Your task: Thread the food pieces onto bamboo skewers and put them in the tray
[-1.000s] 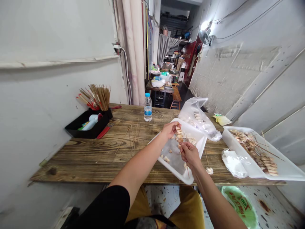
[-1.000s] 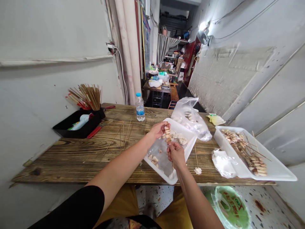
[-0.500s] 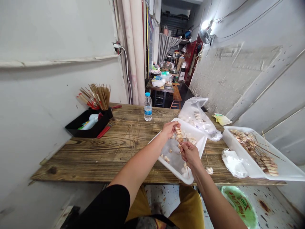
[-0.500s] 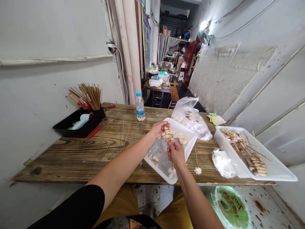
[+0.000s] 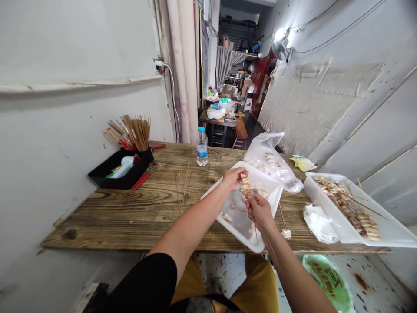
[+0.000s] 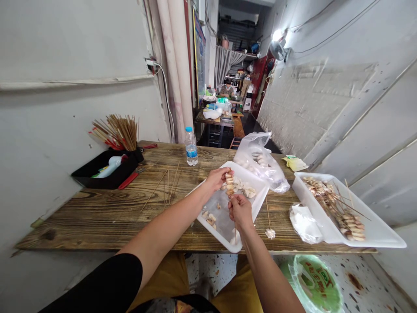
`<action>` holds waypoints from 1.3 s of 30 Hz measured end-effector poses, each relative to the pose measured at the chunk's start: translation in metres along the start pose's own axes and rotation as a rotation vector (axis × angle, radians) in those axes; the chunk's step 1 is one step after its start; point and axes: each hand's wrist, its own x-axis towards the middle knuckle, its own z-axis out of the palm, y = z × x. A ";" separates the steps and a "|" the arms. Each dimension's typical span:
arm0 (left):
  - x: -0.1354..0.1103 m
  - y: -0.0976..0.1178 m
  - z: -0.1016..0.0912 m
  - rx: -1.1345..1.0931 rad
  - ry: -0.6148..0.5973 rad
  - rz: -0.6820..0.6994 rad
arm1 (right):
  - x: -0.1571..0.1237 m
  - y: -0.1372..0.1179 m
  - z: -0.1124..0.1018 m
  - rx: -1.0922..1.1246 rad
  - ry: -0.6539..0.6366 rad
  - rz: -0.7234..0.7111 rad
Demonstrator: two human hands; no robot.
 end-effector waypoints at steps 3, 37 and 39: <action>-0.001 -0.001 0.001 0.017 0.001 0.007 | 0.000 0.001 0.001 -0.006 0.009 0.001; -0.016 -0.005 -0.007 0.077 -0.311 -0.120 | 0.008 0.007 -0.007 0.054 0.102 -0.088; -0.016 -0.003 -0.007 0.065 -0.278 -0.117 | 0.009 0.008 -0.007 0.013 0.105 -0.093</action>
